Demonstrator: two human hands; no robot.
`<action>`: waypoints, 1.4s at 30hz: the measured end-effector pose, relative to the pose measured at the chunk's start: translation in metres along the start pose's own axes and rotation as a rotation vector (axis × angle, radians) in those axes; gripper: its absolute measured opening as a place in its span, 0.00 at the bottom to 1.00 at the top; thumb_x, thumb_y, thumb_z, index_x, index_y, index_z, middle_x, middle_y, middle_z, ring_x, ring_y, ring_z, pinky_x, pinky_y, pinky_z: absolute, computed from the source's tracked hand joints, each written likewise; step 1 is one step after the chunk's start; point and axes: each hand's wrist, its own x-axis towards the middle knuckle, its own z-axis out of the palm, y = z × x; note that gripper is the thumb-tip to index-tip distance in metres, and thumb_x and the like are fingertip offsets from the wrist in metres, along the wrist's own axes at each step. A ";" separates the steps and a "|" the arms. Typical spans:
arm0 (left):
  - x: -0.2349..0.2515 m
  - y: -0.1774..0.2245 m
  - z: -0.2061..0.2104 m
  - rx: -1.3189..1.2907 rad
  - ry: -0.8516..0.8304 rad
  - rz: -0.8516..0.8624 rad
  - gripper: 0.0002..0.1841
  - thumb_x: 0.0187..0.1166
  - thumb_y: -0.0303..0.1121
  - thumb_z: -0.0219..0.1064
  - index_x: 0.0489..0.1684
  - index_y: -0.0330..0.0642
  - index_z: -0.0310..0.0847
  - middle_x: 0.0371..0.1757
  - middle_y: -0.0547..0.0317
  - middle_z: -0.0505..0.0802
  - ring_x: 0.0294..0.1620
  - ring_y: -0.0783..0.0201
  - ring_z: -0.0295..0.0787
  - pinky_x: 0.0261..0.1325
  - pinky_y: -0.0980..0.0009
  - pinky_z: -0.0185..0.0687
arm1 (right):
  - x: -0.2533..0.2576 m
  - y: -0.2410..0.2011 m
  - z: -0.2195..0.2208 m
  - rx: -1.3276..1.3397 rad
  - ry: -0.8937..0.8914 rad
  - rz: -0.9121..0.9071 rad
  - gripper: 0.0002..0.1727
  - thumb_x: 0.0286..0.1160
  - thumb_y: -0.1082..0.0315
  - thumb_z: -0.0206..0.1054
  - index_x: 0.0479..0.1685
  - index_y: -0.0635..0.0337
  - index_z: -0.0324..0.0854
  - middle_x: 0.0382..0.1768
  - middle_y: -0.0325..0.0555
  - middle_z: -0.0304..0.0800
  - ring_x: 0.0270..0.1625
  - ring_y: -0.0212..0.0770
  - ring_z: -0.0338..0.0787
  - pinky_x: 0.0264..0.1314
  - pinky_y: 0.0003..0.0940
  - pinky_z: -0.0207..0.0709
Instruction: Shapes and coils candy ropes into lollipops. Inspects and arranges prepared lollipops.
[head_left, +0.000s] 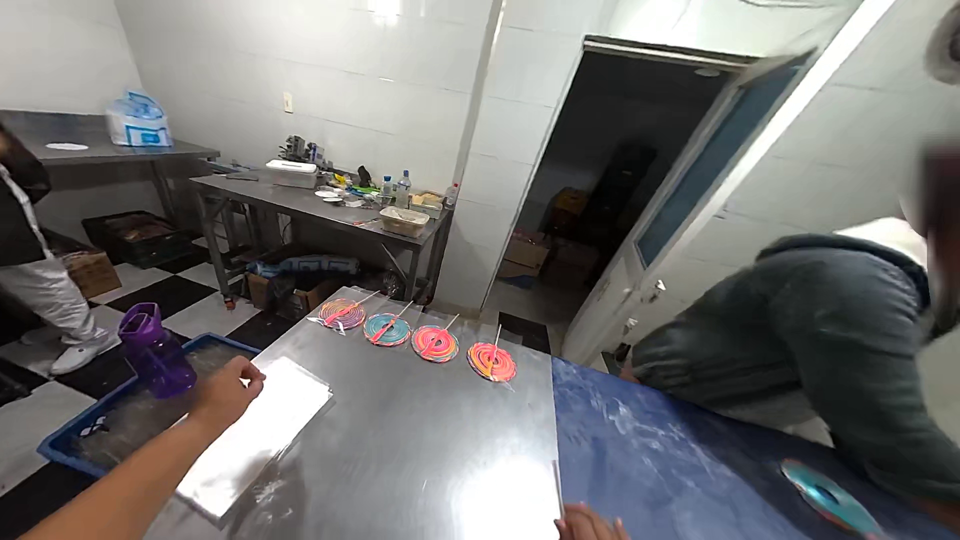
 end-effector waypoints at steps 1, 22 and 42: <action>-0.015 0.014 -0.003 -0.041 -0.017 0.051 0.15 0.83 0.31 0.68 0.63 0.33 0.83 0.50 0.41 0.94 0.52 0.44 0.93 0.60 0.40 0.85 | -0.008 0.004 -0.010 0.054 0.018 0.003 0.19 0.87 0.59 0.59 0.49 0.67 0.90 0.58 0.59 0.94 0.68 0.62 0.90 0.83 0.72 0.63; -0.227 0.171 -0.015 -0.891 -0.510 0.417 0.25 0.55 0.27 0.87 0.55 0.40 0.87 0.35 0.57 0.99 0.35 0.62 0.99 0.45 0.67 0.98 | -0.072 -0.093 -0.197 0.928 0.799 -0.065 0.07 0.93 0.55 0.54 0.56 0.40 0.76 0.43 0.28 0.94 0.48 0.30 0.96 0.53 0.27 0.92; -0.245 0.169 0.011 -1.012 -0.824 0.842 0.12 0.74 0.37 0.79 0.51 0.45 0.92 0.48 0.62 0.98 0.49 0.68 0.97 0.58 0.67 0.95 | -0.076 -0.114 -0.148 1.352 0.464 -0.265 0.11 0.91 0.64 0.57 0.64 0.47 0.78 0.55 0.45 0.95 0.58 0.44 0.96 0.64 0.36 0.90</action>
